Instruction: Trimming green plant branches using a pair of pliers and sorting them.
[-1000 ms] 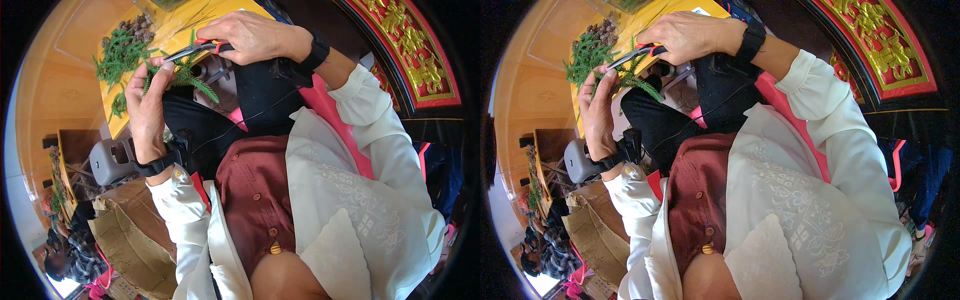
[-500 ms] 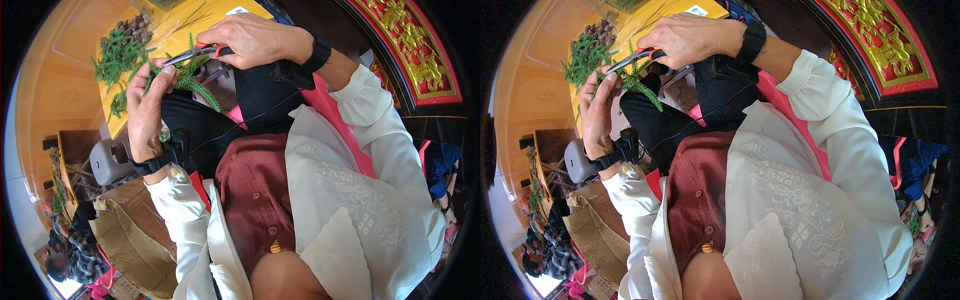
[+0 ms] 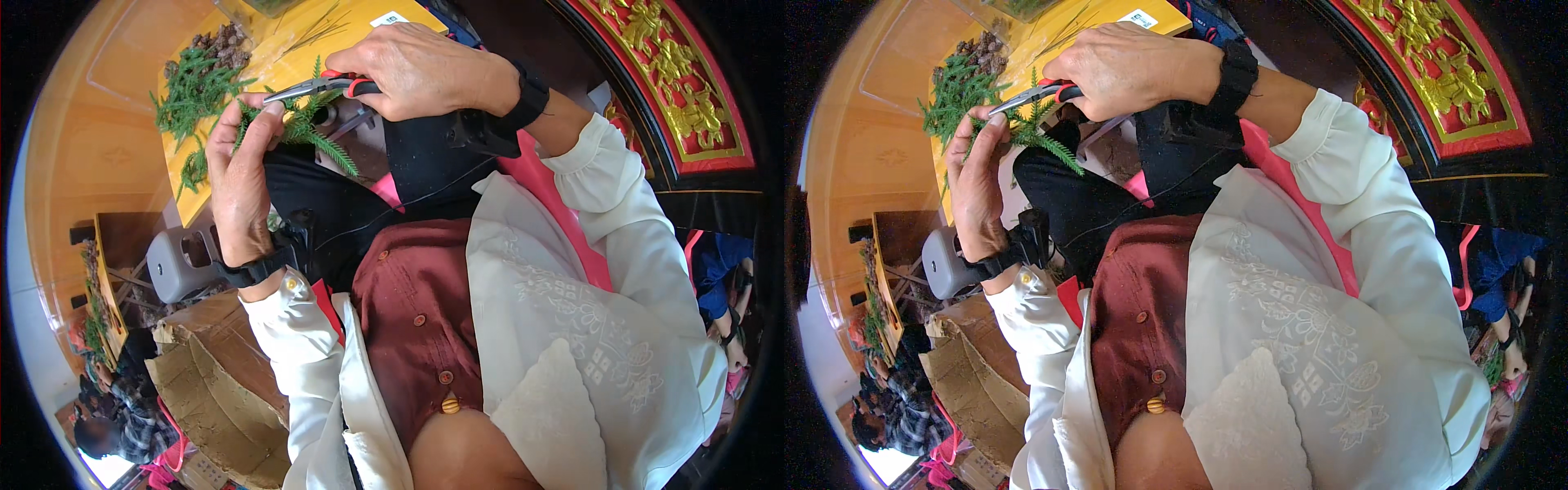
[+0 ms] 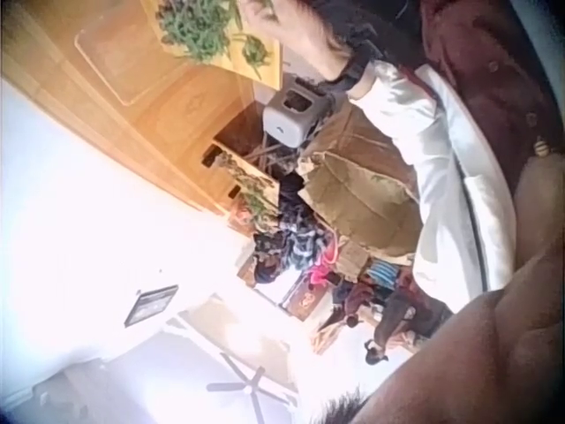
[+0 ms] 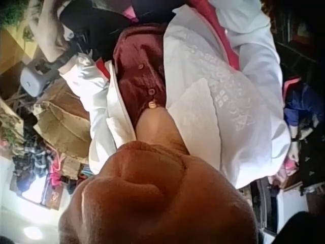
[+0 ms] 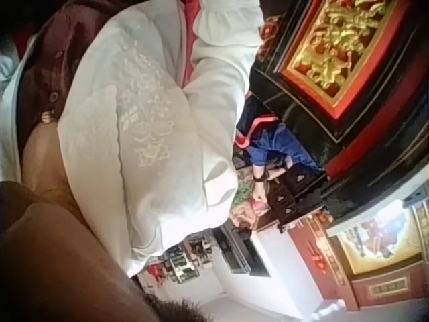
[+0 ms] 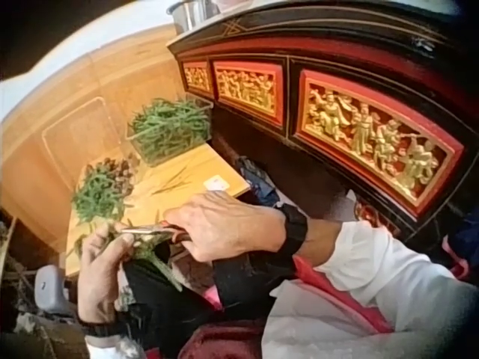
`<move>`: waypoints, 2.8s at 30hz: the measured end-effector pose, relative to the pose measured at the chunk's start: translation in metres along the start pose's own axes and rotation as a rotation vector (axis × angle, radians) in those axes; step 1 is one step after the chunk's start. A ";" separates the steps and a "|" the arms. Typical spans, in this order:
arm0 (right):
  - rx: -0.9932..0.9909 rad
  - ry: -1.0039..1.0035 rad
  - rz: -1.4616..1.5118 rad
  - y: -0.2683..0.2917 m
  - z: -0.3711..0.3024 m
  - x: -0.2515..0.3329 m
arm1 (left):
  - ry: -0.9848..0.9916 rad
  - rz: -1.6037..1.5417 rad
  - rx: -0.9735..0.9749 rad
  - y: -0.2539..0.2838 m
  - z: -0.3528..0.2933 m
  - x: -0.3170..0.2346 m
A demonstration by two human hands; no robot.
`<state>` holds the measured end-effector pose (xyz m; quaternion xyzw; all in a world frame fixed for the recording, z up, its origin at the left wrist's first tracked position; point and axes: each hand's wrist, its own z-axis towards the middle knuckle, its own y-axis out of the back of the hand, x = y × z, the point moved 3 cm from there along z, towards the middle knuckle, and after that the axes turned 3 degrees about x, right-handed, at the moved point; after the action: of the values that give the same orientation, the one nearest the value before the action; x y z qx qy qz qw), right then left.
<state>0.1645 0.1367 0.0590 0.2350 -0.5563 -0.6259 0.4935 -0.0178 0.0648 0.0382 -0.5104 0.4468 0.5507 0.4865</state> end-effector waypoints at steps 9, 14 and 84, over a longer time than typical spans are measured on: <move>-0.173 -0.047 -0.003 -0.010 0.001 -0.005 | 0.030 -0.051 -0.080 -0.005 -0.002 -0.007; 0.025 -0.094 0.077 0.001 0.004 0.001 | -0.004 -0.006 -0.053 -0.003 0.000 -0.005; -0.002 -0.678 -0.011 -0.034 0.099 -0.090 | -0.230 0.462 -0.055 0.032 -0.004 -0.050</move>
<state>0.1051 0.2585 0.0310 0.0158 -0.6867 -0.6718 0.2773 -0.0487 0.0530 0.0878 -0.3418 0.4780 0.7136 0.3813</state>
